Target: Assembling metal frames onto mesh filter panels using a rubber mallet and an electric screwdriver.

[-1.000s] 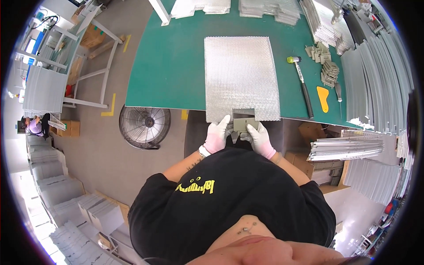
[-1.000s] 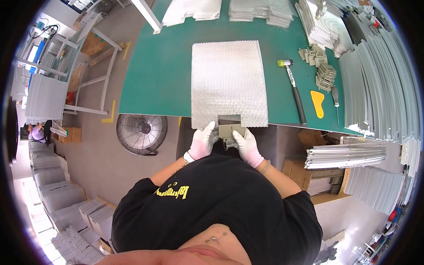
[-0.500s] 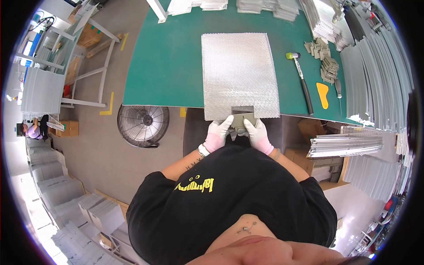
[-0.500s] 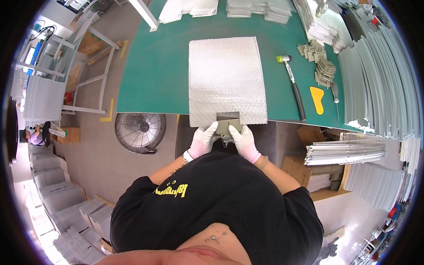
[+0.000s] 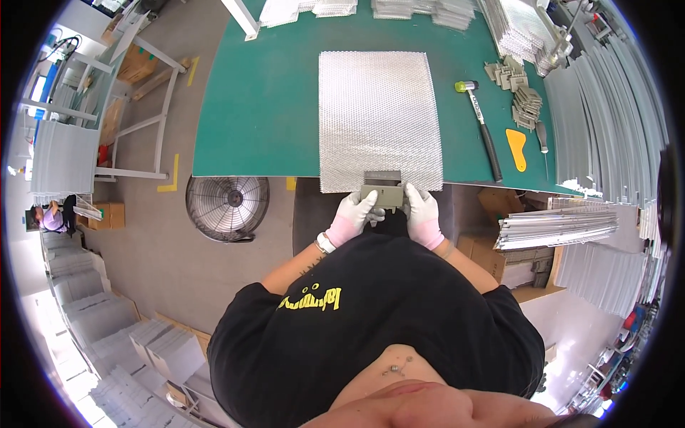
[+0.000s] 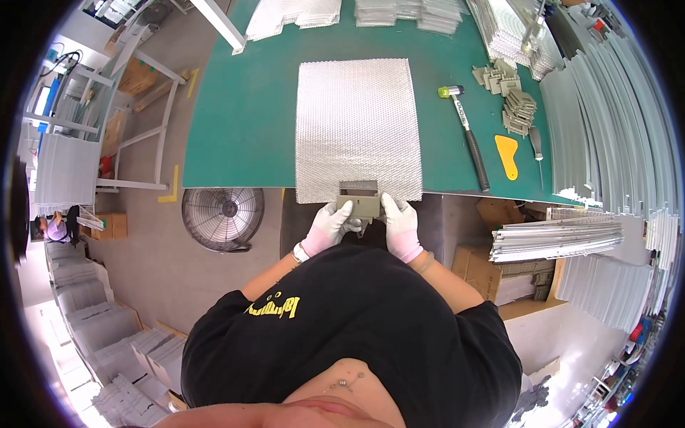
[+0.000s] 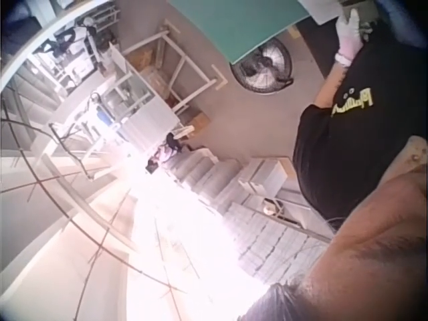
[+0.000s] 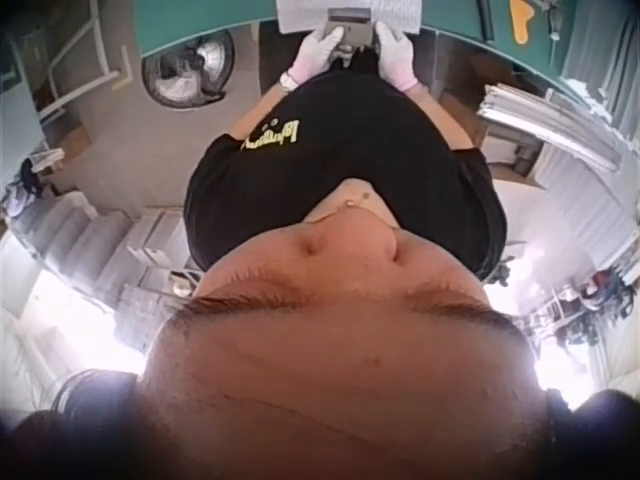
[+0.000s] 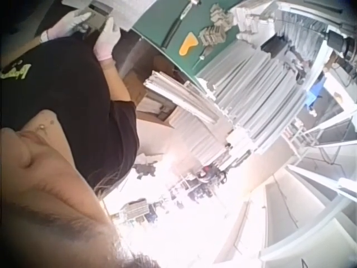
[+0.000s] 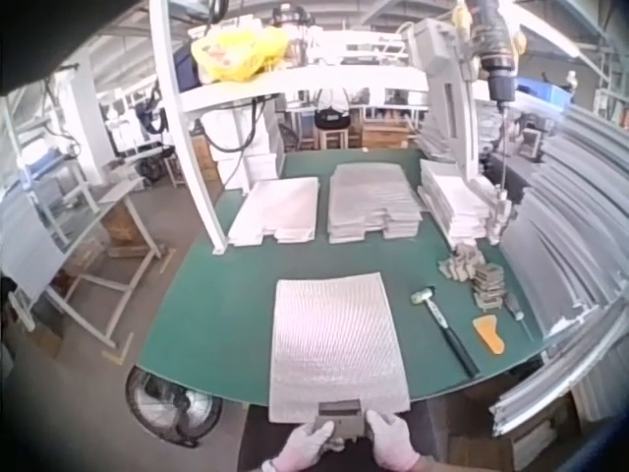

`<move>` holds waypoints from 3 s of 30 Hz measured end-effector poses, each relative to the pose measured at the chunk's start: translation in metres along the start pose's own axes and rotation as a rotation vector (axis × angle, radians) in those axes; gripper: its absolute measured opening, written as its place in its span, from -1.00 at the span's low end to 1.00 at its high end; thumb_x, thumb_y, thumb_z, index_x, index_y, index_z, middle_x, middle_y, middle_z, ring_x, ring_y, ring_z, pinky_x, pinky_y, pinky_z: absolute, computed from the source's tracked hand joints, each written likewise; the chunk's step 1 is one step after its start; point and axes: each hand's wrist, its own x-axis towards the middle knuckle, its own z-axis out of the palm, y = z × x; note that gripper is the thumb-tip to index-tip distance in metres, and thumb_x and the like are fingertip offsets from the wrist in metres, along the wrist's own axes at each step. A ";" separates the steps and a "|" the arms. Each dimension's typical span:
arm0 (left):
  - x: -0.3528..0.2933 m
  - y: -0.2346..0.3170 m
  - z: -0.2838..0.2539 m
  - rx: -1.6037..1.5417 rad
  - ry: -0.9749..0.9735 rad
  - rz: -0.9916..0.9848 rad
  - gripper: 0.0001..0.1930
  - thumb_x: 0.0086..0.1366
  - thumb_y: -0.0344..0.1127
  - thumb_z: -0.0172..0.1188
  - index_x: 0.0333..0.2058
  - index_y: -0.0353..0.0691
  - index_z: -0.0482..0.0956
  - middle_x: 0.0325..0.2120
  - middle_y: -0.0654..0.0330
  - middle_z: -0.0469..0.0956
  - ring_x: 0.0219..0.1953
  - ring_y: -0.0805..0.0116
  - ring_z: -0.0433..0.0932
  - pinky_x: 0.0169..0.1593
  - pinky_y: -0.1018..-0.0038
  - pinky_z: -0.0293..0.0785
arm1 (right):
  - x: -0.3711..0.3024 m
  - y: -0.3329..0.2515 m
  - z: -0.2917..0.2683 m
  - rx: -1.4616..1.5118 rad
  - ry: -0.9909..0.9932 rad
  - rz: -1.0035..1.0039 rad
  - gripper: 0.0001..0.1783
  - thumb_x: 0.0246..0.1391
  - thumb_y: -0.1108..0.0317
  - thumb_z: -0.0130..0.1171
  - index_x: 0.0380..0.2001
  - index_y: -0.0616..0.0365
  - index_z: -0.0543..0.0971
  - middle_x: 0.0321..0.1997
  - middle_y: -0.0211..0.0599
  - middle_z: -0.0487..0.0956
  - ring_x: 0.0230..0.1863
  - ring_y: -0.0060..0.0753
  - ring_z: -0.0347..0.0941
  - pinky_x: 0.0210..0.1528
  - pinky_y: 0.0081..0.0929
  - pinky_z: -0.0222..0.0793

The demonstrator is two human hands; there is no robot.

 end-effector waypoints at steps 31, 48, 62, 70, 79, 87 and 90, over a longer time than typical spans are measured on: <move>0.044 0.074 0.092 1.998 0.005 0.830 -0.35 0.29 0.13 0.09 0.32 0.09 0.33 0.34 -0.14 0.18 0.39 -0.28 0.08 0.39 -0.30 -0.18 | -0.012 -0.024 -0.029 0.011 0.052 -0.228 -0.77 0.38 0.25 0.05 -0.25 0.19 0.57 -0.31 -0.54 0.53 -0.32 -0.71 0.37 -0.24 -0.61 0.36; 0.076 0.132 0.038 1.330 -0.352 0.770 -0.55 0.36 -0.21 0.12 0.22 -0.05 0.44 0.26 -0.05 0.30 0.33 0.07 0.27 0.42 0.07 -0.01 | -0.012 -0.057 -0.026 -0.706 -0.975 0.213 -0.44 0.32 -0.06 0.04 0.00 0.28 0.56 -0.07 -0.15 0.66 0.03 -0.28 0.58 0.11 -0.39 0.47; 0.070 0.173 -0.024 -0.110 0.128 0.374 -0.33 0.45 -0.17 0.07 0.38 -0.36 0.03 0.35 -0.10 0.16 0.34 0.11 0.23 0.35 0.29 0.19 | 0.067 -0.157 -0.015 -1.614 0.044 -0.539 -0.17 0.17 -0.27 0.07 0.16 0.32 0.44 0.00 0.10 0.48 0.07 0.04 0.45 0.14 -0.14 0.38; 0.023 0.129 0.038 1.093 0.198 0.916 -0.25 0.26 -0.16 0.27 0.28 -0.49 0.21 0.27 -0.19 0.27 0.31 -0.01 0.29 0.36 0.14 0.20 | 0.011 -0.132 -0.158 -1.187 0.897 -1.126 -0.59 0.13 0.46 0.15 0.07 0.27 0.52 -0.13 -0.06 0.56 -0.13 -0.03 0.46 0.02 -0.21 0.36; 0.038 0.101 0.074 2.002 -0.306 0.956 -0.45 0.16 -0.22 0.23 0.16 -0.16 0.44 0.24 -0.01 0.33 0.31 -0.12 0.23 0.38 -0.04 0.06 | -0.027 0.012 -0.414 -0.256 0.869 0.094 -0.47 0.11 -0.10 0.27 -0.28 0.25 0.60 -0.43 -0.25 0.58 -0.49 -0.37 0.49 -0.48 -0.38 0.43; 0.023 0.097 0.093 1.494 -0.352 1.307 -0.59 0.11 -0.37 0.23 -0.03 -0.27 0.51 -0.01 -0.03 0.51 0.12 -0.14 0.43 0.22 0.02 0.30 | -0.035 -0.025 -0.378 -0.184 0.944 -0.047 -0.79 0.10 0.17 0.11 -0.42 0.07 0.51 -0.61 -0.41 0.42 -0.72 -0.52 0.23 -0.68 -0.49 0.20; 0.018 0.054 0.089 1.171 -0.783 1.053 -0.71 0.15 -0.44 0.23 -0.11 -0.28 0.58 -0.11 0.04 0.61 -0.04 0.01 0.59 0.07 0.19 0.49 | -0.032 -0.061 -0.292 0.367 0.713 -0.165 -0.75 0.15 0.12 0.13 -0.50 -0.05 0.38 -0.61 -0.49 0.34 -0.65 -0.45 0.23 -0.55 -0.46 0.23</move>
